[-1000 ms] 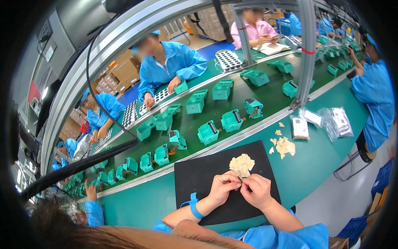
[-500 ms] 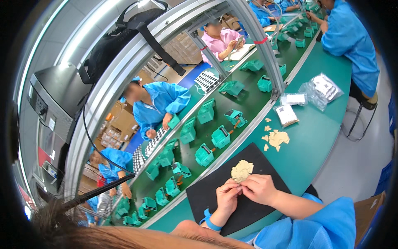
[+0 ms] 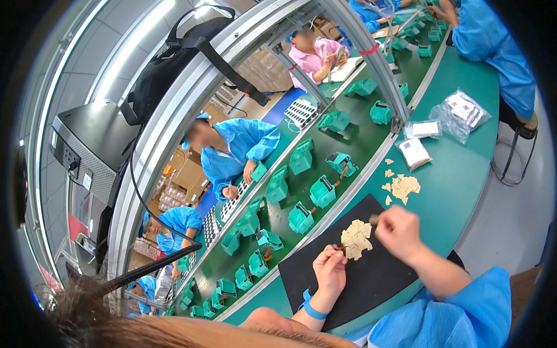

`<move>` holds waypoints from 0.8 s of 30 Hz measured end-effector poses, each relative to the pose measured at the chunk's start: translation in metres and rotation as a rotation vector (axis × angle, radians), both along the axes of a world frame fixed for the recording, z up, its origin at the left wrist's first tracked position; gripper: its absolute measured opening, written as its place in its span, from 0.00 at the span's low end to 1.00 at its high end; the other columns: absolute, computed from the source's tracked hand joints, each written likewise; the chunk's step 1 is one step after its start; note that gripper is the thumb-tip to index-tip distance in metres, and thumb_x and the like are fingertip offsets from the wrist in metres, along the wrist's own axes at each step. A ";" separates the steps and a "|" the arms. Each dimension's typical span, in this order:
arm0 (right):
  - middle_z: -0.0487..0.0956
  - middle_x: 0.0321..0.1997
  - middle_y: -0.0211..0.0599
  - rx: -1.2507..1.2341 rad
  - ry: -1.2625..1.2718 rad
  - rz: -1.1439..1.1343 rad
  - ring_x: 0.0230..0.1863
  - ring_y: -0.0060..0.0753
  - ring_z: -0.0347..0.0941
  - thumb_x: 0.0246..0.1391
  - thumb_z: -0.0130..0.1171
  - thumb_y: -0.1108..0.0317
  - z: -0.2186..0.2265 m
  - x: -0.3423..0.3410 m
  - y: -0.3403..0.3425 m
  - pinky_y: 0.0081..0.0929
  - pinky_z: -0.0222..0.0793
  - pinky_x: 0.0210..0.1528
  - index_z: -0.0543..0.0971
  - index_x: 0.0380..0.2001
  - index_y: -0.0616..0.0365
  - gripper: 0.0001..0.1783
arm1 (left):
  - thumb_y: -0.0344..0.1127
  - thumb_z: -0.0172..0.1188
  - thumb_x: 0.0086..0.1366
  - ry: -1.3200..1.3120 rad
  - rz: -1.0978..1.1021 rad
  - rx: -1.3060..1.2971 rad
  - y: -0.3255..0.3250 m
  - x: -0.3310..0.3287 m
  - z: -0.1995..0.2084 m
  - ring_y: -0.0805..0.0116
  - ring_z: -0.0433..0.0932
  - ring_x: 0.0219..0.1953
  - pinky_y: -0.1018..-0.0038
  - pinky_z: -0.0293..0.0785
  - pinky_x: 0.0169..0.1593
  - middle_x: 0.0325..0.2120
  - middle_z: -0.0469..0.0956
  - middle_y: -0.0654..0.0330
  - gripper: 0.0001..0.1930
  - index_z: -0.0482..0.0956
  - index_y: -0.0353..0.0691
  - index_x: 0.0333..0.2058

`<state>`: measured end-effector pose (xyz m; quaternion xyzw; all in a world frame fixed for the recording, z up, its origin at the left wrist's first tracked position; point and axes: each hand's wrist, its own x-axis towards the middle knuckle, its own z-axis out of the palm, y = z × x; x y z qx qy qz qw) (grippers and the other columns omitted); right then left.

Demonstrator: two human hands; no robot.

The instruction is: The person assembles internal circuitry and component labels into a green plastic electronic housing unit by hand, creating a finished assembly.

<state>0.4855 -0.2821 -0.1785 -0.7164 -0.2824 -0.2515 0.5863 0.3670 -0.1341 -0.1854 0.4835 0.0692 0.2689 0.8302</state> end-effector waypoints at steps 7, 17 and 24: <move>0.71 0.19 0.34 -0.846 -0.506 -0.264 0.25 0.33 0.70 0.32 0.57 0.69 -0.015 0.104 -0.031 0.30 0.65 0.21 0.74 0.16 0.55 0.04 | 0.22 0.55 0.56 0.088 -0.044 -0.130 -0.011 0.009 -0.001 0.75 0.69 0.25 0.78 0.65 0.29 0.23 0.71 0.64 0.04 0.76 0.38 0.30; 0.72 0.25 0.33 -0.529 -0.249 -0.387 0.28 0.36 0.72 0.38 0.57 0.68 -0.024 0.101 -0.047 0.32 0.68 0.27 0.74 0.26 0.54 0.07 | 0.23 0.54 0.57 0.085 -0.012 -0.120 -0.010 0.010 -0.006 0.73 0.69 0.24 0.77 0.67 0.27 0.20 0.71 0.63 0.04 0.75 0.40 0.27; 0.74 0.27 0.35 -0.390 0.200 -0.536 0.28 0.39 0.72 0.41 0.60 0.66 -0.034 0.127 -0.089 0.35 0.66 0.29 0.74 0.28 0.55 0.09 | 0.25 0.53 0.58 0.108 -0.054 -0.144 -0.016 0.015 0.000 0.73 0.68 0.25 0.77 0.65 0.27 0.19 0.70 0.64 0.03 0.72 0.40 0.26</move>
